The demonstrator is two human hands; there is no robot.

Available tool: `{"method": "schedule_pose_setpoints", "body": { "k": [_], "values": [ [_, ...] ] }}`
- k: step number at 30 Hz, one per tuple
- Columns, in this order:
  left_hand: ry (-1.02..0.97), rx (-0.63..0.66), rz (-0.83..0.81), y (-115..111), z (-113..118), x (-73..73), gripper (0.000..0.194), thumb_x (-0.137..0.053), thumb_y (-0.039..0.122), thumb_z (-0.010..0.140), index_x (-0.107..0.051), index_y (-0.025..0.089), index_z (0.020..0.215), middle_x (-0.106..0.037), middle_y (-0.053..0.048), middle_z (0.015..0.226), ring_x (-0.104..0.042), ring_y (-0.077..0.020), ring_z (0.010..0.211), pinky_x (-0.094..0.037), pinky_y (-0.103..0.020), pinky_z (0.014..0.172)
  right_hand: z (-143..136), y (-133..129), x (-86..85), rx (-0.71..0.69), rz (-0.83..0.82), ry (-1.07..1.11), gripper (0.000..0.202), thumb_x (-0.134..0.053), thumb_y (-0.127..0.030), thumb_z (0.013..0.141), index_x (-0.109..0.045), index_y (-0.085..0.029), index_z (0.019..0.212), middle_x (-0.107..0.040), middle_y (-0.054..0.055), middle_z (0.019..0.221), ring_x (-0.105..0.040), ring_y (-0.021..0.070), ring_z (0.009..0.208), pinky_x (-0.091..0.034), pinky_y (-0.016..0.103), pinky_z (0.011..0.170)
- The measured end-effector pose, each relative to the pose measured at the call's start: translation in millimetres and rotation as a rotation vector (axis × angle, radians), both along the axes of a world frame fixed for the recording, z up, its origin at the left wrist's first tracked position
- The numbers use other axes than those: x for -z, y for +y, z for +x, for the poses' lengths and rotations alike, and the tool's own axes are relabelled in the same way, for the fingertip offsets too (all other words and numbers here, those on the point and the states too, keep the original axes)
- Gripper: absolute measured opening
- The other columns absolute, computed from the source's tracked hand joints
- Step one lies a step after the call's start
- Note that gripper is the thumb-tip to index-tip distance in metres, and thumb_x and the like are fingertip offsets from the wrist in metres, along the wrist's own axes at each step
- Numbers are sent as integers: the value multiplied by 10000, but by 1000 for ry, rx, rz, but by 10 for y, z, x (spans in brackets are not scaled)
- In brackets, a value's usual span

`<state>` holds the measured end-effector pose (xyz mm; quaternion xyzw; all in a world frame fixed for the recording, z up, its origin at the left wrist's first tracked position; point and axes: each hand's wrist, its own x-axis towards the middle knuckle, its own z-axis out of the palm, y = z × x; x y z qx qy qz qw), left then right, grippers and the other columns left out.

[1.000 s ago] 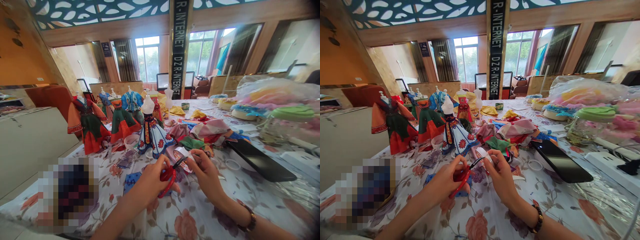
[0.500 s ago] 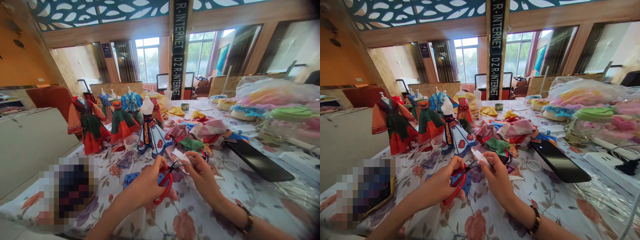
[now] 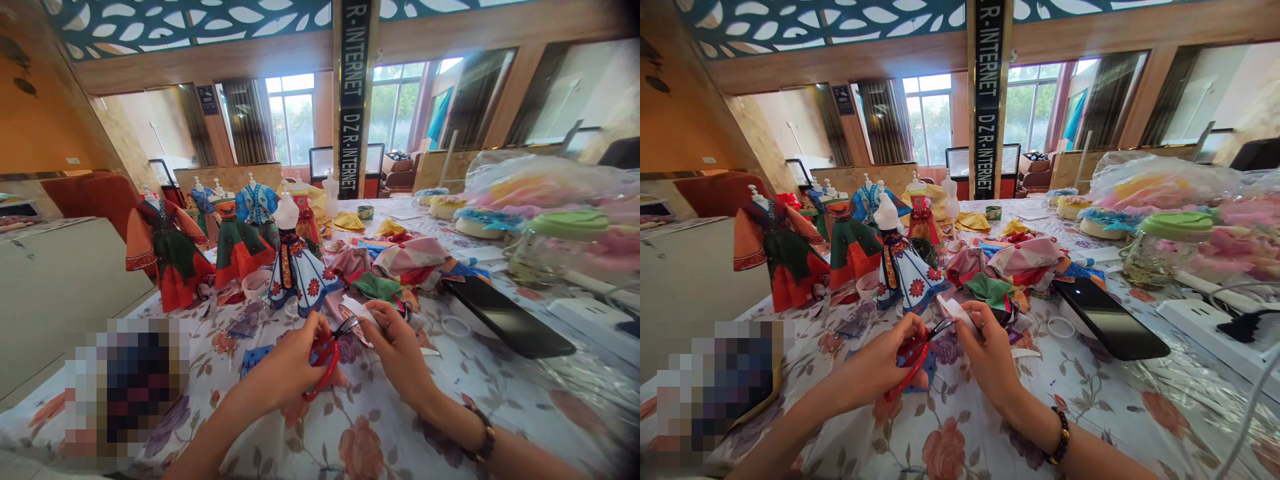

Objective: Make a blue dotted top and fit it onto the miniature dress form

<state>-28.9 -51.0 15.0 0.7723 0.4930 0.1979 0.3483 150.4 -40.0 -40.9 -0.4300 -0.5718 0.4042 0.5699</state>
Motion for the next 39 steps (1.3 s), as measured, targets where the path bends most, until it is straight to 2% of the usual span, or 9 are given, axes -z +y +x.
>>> {"method": "schedule_pose_setpoints", "body": {
  "k": [4, 10, 17, 21, 25, 29, 33, 35, 39],
  "values": [
    [-70, -47, 16, 18, 21, 82, 227, -598, 234, 703, -404, 224, 820, -575, 24, 766, -565, -153, 681, -421, -245, 602, 1, 14, -5, -5, -5, 28, 223, -522, -390, 851, -473, -227, 996, -529, -39, 711, -407, 111, 549, -311, 228, 478],
    [-154, -43, -22, -17, 74, 92, 128, -499, 177, 759, -383, 225, 786, -560, 35, 731, -637, -152, 644, -401, -214, 528, -17, 11, -11, -2, -24, 100, 237, -546, -401, 838, -469, -229, 982, -528, -49, 689, -395, 107, 558, -298, 222, 492],
    [-87, -65, 113, -17, 94, 103, 123, -538, 194, 744, -418, 219, 737, -530, 57, 635, -543, -136, 599, -393, -228, 569, -20, 9, -9, -26, -27, 122, 245, -553, -416, 831, -484, -226, 969, -521, -50, 665, -415, 112, 555, -314, 226, 498],
    [-199, -83, 26, -19, 82, 84, 133, -553, 176, 731, -426, 214, 724, -560, 47, 645, -629, -170, 671, -440, -260, 644, -17, 12, -15, -17, -32, 105, 257, -553, -429, 827, -485, -227, 970, -517, -49, 663, -410, 113, 547, -300, 227, 480],
    [-379, -74, -153, -17, 53, 64, 166, -544, 120, 705, -413, 213, 747, -628, 30, 735, -674, -157, 641, -456, -234, 575, -10, 18, -14, -8, -14, 63, 245, -543, -419, 838, -477, -228, 978, -500, -49, 667, -406, 115, 564, -308, 230, 504],
    [-407, -74, -288, -46, 40, 36, 269, -547, 89, 642, -355, 232, 765, -640, 46, 699, -609, -102, 490, -342, -149, 388, 0, 26, 8, 26, 1, -18, 243, -523, -421, 847, -479, -229, 988, -433, -60, 629, -379, 118, 540, -286, 234, 481],
    [-226, -74, -395, -107, 39, -4, 288, -503, 127, 660, -307, 260, 824, -602, 80, 634, -421, -61, 300, -250, -141, 265, 8, 22, 24, 20, 15, -71, 220, -510, -392, 851, -485, -227, 994, -443, -57, 632, -393, 120, 545, -305, 236, 491],
    [-177, -58, -375, -121, 29, -21, 322, -545, 151, 658, -302, 265, 838, -569, 97, 624, -369, -49, 293, -259, -147, 257, 10, 14, 22, 19, 19, -90, 206, -505, -377, 853, -484, -229, 995, -445, -57, 635, -401, 122, 553, -313, 235, 501],
    [-173, -3, -309, -116, -17, -63, 421, -659, 154, 596, -322, 256, 826, -498, 110, 677, -368, -23, 362, -337, -147, 339, 5, -3, 6, 21, 13, -130, 200, -513, -375, 846, -503, -226, 979, -449, -53, 627, -396, 121, 541, -304, 228, 485]
  ]
}}
